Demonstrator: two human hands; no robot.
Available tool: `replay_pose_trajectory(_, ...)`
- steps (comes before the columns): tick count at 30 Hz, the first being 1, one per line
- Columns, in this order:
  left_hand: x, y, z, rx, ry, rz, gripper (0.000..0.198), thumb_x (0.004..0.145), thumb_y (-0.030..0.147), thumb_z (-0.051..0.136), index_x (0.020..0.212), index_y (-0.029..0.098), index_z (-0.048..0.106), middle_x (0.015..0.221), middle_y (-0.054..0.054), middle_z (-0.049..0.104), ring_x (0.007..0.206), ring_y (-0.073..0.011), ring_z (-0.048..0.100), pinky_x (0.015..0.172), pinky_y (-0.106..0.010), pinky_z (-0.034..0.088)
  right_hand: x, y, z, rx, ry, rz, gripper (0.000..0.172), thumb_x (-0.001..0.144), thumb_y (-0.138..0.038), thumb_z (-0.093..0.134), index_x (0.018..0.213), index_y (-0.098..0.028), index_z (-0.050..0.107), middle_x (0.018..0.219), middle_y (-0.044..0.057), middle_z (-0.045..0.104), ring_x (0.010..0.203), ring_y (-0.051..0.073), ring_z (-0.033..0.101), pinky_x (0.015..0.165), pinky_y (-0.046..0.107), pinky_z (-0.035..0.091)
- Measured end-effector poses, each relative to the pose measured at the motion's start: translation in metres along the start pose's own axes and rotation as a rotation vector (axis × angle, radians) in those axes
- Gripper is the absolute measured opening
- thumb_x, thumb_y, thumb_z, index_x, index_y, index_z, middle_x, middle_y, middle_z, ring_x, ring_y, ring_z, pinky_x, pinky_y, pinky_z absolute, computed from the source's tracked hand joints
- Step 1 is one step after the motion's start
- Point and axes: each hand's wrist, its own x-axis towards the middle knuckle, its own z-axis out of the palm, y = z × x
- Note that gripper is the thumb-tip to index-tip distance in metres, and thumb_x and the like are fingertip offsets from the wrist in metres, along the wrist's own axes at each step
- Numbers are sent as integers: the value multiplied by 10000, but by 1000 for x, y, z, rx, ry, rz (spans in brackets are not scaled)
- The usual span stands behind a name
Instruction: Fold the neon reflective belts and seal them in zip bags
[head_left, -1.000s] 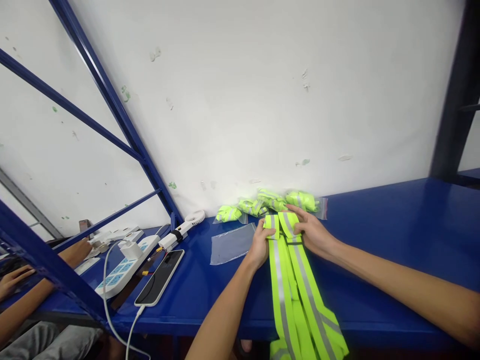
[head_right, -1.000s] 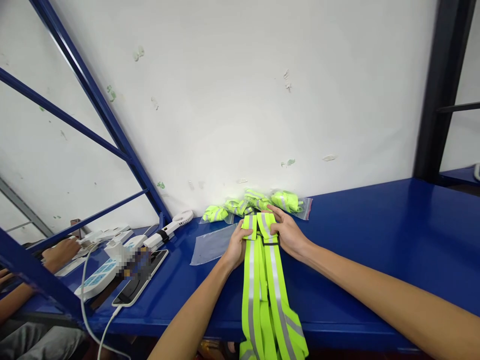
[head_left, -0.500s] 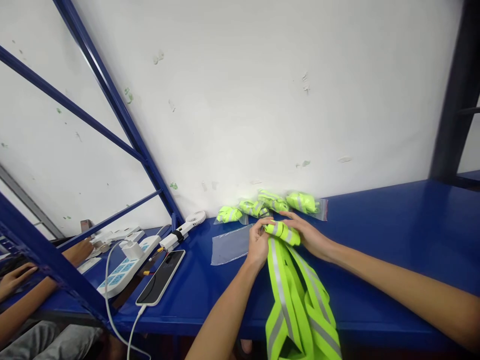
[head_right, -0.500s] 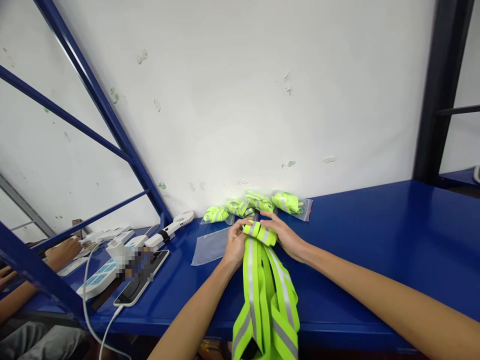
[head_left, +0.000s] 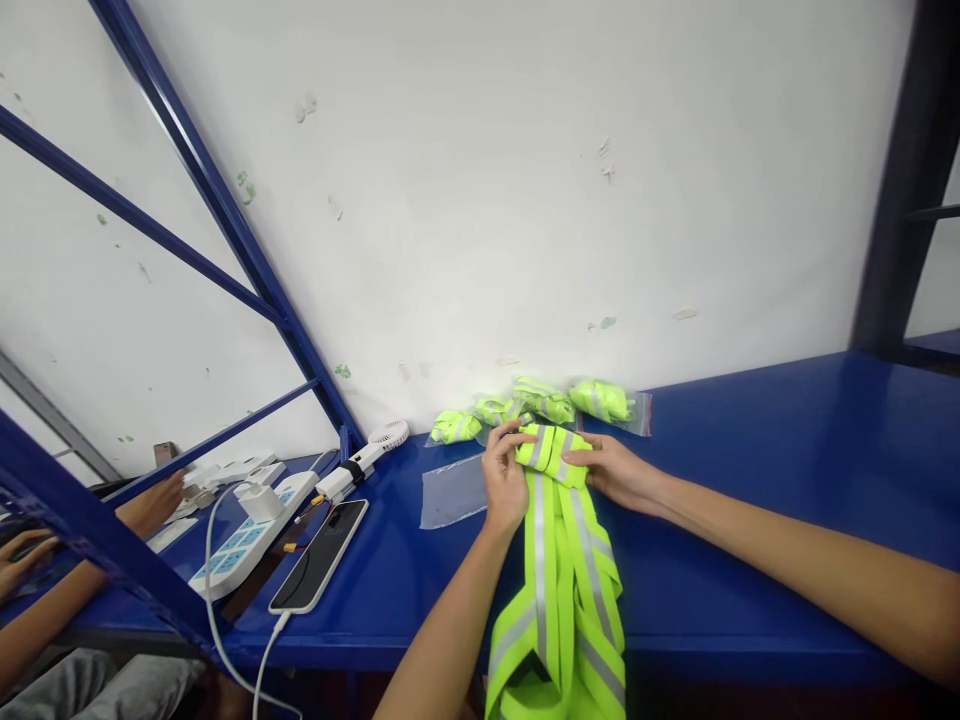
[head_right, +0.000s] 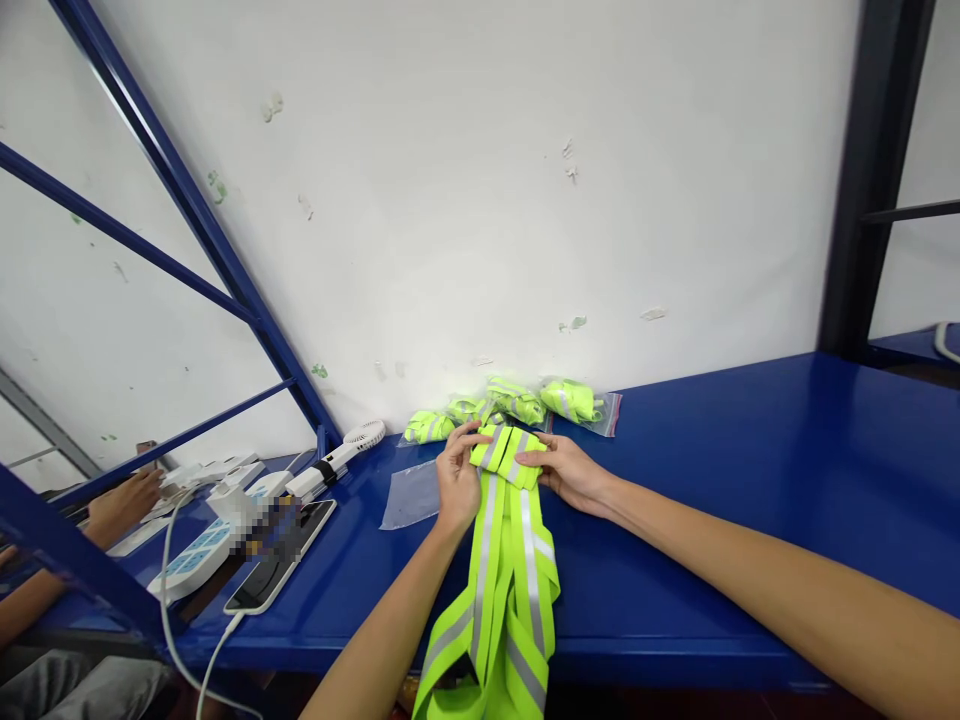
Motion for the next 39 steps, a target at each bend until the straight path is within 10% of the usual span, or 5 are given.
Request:
replay_pose_trajectory(5, -3, -8, 8, -343, -90, -366, 526, 829, 424, 591, 1331, 295, 500, 1214, -47, 620, 1139, -258, 565, 972, -365, 435, 7, -14, -10, -97, 129, -167, 417, 621, -242, 813, 1016, -209, 682, 987, 51, 737, 933, 265, 676, 855, 402, 520)
replay_pose_trajectory(13, -6, -9, 7, -406, -425, -829, 773, 784, 762, 401, 1312, 203, 483, 1000, -115, 681, 857, -265, 684, 726, -389, 538, -5, -22, -11, -683, 186, -608, 308, 784, -287, 665, 1089, -258, 690, 1142, 55, 664, 1059, 291, 585, 912, 419, 459)
replay_pose_trajectory(27, -8, -4, 16, -598, -324, -774, 567, 775, 599, 561, 1148, 176, 613, 1044, -108, 696, 1018, -307, 639, 941, -432, 465, -6, -18, -12, -711, 55, -556, 273, 783, -357, 687, 1045, -286, 714, 1211, 51, 659, 1305, 322, 426, 1112, 492, 266)
replay_pose_trajectory(33, -3, -9, 8, -497, -70, -632, 541, 669, 305, 730, 1171, 232, 543, 881, -20, 694, 914, -251, 669, 868, -390, 505, -5, -16, -16, -564, -95, -338, 325, 660, -139, 643, 930, -285, 747, 1508, -37, 383, 1414, 310, 268, 1141, 469, 230)
replay_pose_trajectory(39, 2, -10, 1, -462, -101, -498, 620, 552, 244, 850, 1112, 182, 590, 996, -73, 697, 907, -245, 672, 862, -378, 497, -6, -6, -5, -38, -48, -18, 680, 780, -284, 647, 1393, -413, 383, 1302, 18, 609, 1097, 260, 635, 857, 456, 543)
